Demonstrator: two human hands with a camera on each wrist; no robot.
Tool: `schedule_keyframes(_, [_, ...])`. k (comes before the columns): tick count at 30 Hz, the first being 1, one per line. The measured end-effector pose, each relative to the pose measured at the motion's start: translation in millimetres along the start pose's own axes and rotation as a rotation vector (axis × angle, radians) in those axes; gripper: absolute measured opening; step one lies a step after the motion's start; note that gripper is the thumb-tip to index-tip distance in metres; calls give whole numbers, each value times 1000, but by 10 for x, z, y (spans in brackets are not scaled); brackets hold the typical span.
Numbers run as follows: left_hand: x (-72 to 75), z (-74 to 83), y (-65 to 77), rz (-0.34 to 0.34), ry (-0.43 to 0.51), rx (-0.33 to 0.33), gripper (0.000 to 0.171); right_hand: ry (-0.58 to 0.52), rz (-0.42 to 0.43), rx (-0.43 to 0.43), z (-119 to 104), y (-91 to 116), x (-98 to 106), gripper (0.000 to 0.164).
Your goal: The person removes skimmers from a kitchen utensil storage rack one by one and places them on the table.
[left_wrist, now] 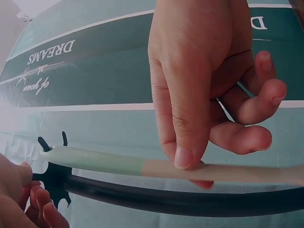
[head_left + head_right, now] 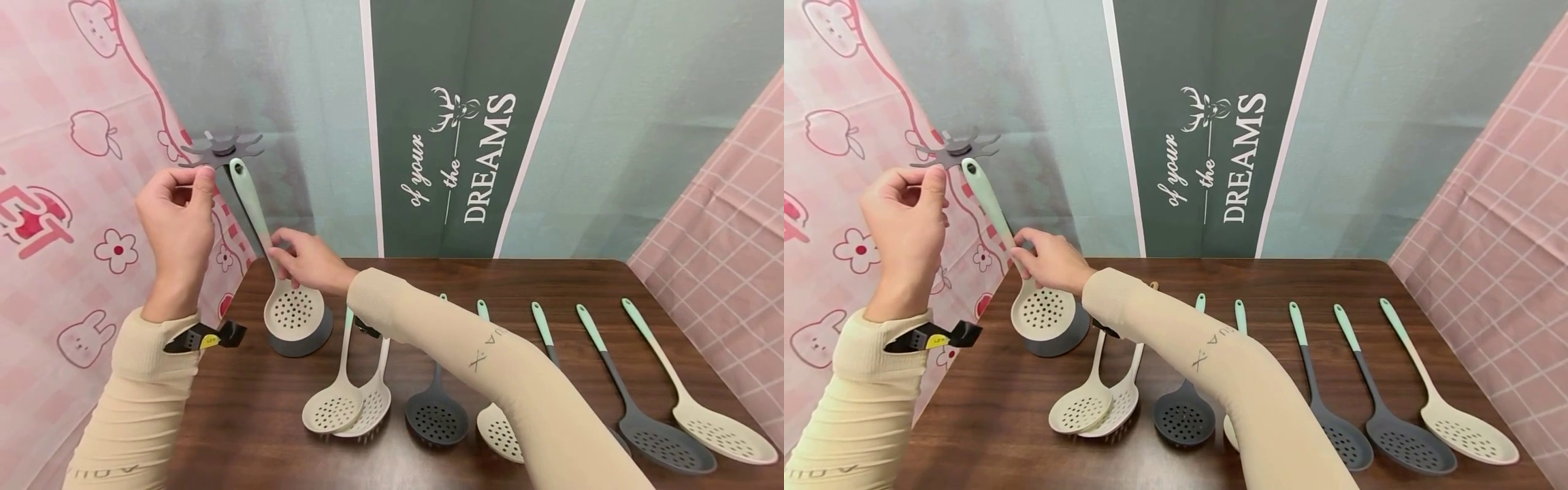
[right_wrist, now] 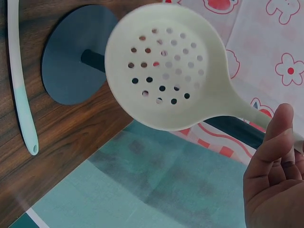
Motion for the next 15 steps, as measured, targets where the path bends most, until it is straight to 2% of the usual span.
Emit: schedule_keyframes(15, [6, 6, 3, -9, -7, 6, 7, 6, 23, 44, 32, 0, 23, 12])
Point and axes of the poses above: each hand's wrist, its own y-axis away from the middle knuckle, its own x-axis out of the back of the hand, z = x × y, the point moved 2 cm from there along -y, towards the middle knuckle, and after that the axes turned 2 degrees about -z, right-handed, at the moved point
